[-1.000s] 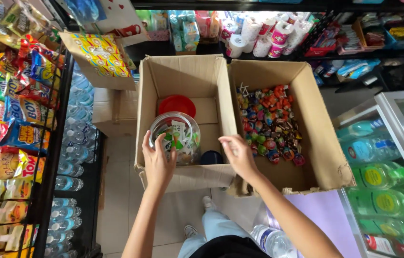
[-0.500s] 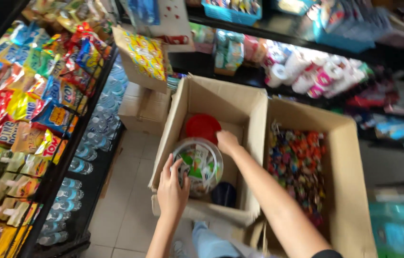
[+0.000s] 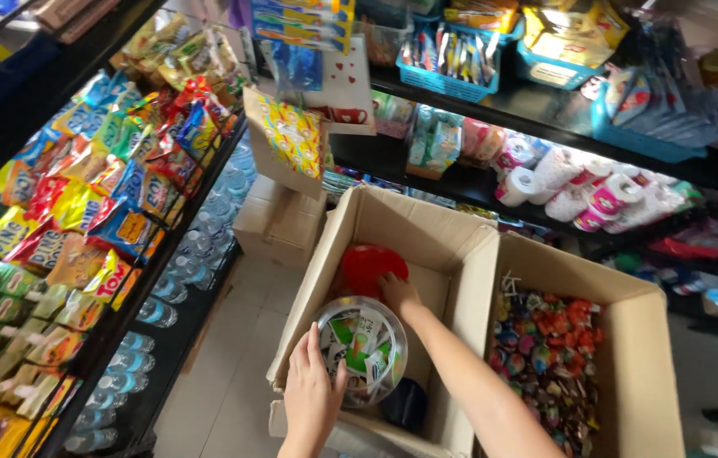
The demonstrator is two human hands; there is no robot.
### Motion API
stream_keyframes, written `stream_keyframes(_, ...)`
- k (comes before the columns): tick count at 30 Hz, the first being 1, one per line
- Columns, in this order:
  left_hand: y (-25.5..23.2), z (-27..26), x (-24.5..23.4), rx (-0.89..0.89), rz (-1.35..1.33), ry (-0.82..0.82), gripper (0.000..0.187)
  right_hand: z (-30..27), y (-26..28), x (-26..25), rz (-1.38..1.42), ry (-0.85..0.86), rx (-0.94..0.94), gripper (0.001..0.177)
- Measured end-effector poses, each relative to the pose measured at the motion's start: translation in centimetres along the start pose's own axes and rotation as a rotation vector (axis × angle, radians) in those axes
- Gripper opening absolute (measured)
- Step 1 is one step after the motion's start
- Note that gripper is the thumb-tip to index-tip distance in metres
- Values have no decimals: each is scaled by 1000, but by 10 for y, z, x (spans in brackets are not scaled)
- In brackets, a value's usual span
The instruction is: Sort and organize various snack items, candies, and lollipops into plastic jars and cardboard boxes in a grocery store aisle.
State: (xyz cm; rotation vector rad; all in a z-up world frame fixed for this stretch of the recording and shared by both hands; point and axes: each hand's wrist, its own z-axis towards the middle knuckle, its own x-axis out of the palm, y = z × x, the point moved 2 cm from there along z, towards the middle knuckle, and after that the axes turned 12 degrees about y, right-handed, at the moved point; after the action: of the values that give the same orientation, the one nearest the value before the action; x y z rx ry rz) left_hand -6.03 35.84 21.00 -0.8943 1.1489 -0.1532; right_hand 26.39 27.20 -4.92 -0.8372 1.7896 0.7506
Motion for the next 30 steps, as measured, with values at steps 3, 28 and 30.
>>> stream_keyframes(3,17,6,6,-62,-49,148,80,-46,34,-110,195,-100,9,53)
stream_keyframes(28,58,95,42,-172,-1328,681,62,-195,123,-150,1464,-695,167,44)
stream_keyframes(30,55,93,39,-151,-1310,685,62,-195,131,-147,1437,-719,183,44)
